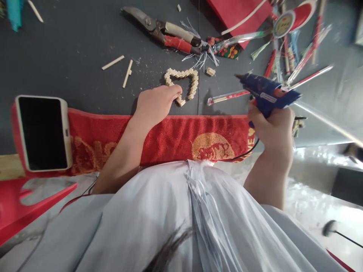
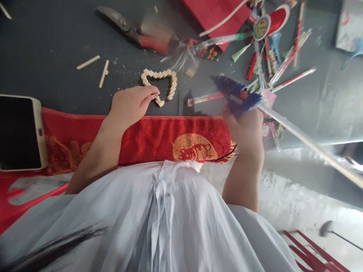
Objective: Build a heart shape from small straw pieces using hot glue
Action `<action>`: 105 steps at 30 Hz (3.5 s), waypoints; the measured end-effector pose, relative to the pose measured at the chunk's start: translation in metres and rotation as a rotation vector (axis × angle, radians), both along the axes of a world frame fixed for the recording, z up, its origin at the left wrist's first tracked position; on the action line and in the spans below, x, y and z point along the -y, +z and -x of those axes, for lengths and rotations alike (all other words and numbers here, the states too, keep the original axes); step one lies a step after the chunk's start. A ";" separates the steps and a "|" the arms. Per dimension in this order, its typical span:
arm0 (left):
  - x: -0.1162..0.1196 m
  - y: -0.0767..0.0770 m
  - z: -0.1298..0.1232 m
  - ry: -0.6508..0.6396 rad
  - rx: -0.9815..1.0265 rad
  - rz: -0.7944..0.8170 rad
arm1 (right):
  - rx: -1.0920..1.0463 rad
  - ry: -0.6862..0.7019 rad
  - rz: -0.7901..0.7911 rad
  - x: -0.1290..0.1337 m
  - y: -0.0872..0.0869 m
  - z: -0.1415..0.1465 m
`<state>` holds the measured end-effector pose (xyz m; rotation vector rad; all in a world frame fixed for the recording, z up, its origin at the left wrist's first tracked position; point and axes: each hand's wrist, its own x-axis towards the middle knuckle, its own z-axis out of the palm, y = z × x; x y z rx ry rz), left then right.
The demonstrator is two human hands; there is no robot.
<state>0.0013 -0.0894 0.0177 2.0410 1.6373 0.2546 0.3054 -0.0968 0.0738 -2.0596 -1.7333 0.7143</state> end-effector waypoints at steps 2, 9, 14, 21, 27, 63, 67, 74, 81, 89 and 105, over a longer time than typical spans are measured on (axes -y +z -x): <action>0.000 0.000 0.000 -0.001 0.016 -0.005 | 0.241 -0.100 0.016 -0.008 -0.005 -0.005; 0.001 0.000 0.000 0.000 0.011 -0.013 | 0.504 0.211 0.063 -0.016 -0.036 -0.005; 0.000 -0.001 -0.002 0.032 0.016 -0.019 | 0.748 0.238 0.033 -0.006 -0.014 0.020; 0.001 0.002 -0.002 0.037 0.002 -0.040 | 0.448 0.580 -0.121 -0.003 -0.012 0.102; 0.002 0.004 -0.001 0.007 -0.008 -0.016 | 0.398 0.655 -0.271 -0.006 -0.052 0.123; 0.002 0.003 0.000 0.025 0.073 0.021 | 0.162 0.593 -0.367 -0.007 -0.071 0.116; 0.003 0.002 0.000 0.029 0.079 0.043 | 0.166 0.595 -0.331 -0.009 -0.072 0.120; 0.003 0.002 0.000 0.029 0.082 0.040 | 0.196 0.588 -0.371 -0.009 -0.075 0.122; 0.002 0.001 0.001 0.027 0.075 0.013 | 0.166 0.575 -0.364 -0.010 -0.077 0.123; 0.002 -0.002 0.001 0.029 0.074 0.002 | 0.147 0.567 -0.353 -0.009 -0.079 0.123; 0.003 0.002 0.000 -0.020 -0.026 -0.033 | 0.126 0.523 -0.336 -0.006 -0.081 0.123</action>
